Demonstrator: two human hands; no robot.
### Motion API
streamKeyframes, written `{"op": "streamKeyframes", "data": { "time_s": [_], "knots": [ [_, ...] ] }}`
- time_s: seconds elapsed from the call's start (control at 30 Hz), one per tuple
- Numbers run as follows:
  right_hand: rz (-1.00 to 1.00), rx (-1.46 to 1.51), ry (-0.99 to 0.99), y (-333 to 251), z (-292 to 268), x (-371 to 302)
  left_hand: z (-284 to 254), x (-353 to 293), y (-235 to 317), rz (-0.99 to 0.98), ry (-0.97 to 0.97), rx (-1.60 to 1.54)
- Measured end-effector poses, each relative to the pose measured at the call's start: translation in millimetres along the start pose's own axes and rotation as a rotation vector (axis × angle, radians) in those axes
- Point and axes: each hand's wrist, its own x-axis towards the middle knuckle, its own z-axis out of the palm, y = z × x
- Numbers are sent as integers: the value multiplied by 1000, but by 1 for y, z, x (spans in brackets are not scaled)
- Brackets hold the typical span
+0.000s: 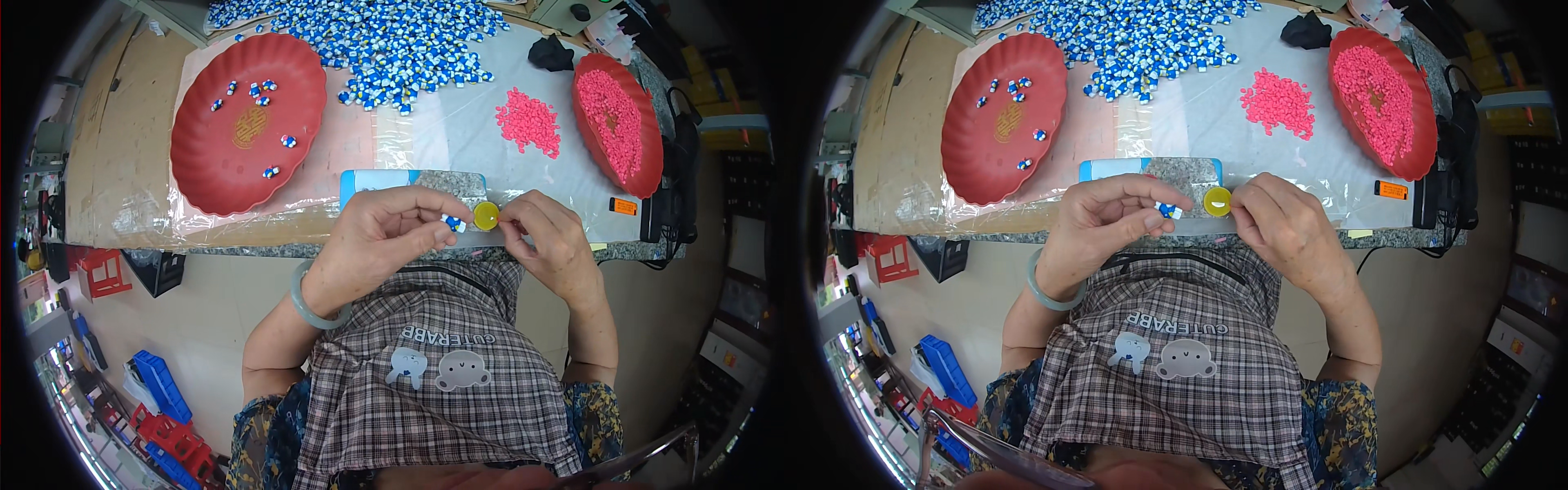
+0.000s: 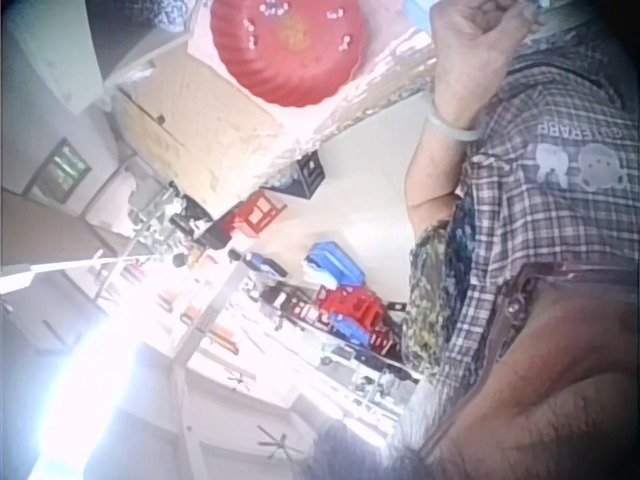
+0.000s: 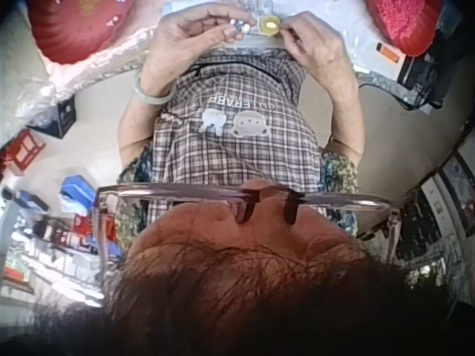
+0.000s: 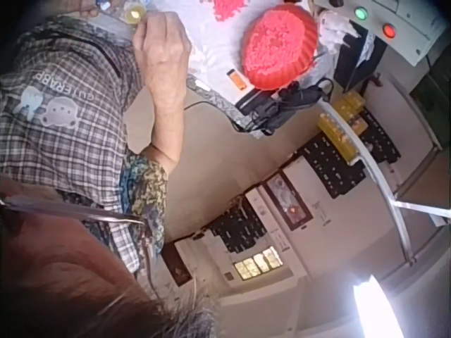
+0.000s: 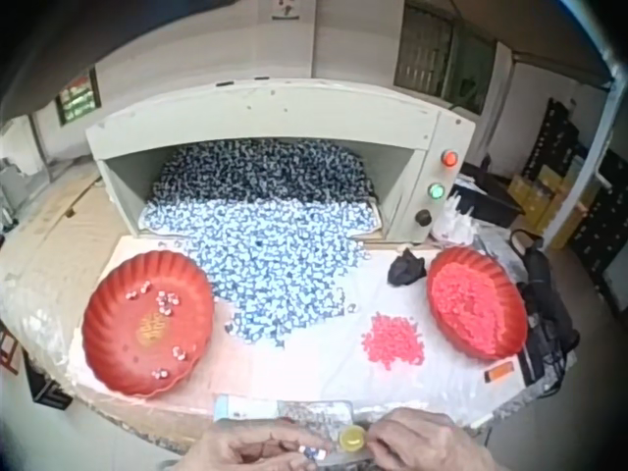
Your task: Assembling small blue and pink plastic components at a factory workbench.
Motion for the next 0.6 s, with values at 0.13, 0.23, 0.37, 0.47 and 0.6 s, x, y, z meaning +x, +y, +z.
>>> {"op": "streamKeyframes", "data": {
  "time_s": [0.13,0.23,0.37,0.47,0.6],
  "knots": [
    [-10,-55,8,-3,-1,2,0,2,-1,50,-2,32],
    [66,87,31,-2,-6,-1,4,1,-1,0,15,-67],
    [131,203,83,-11,-8,0,11,3,-7,21,16,-58],
    [128,287,183,-19,-4,1,14,6,-14,88,7,-71],
    [123,333,242,-24,3,2,15,10,-17,185,5,34]
  ]
}}
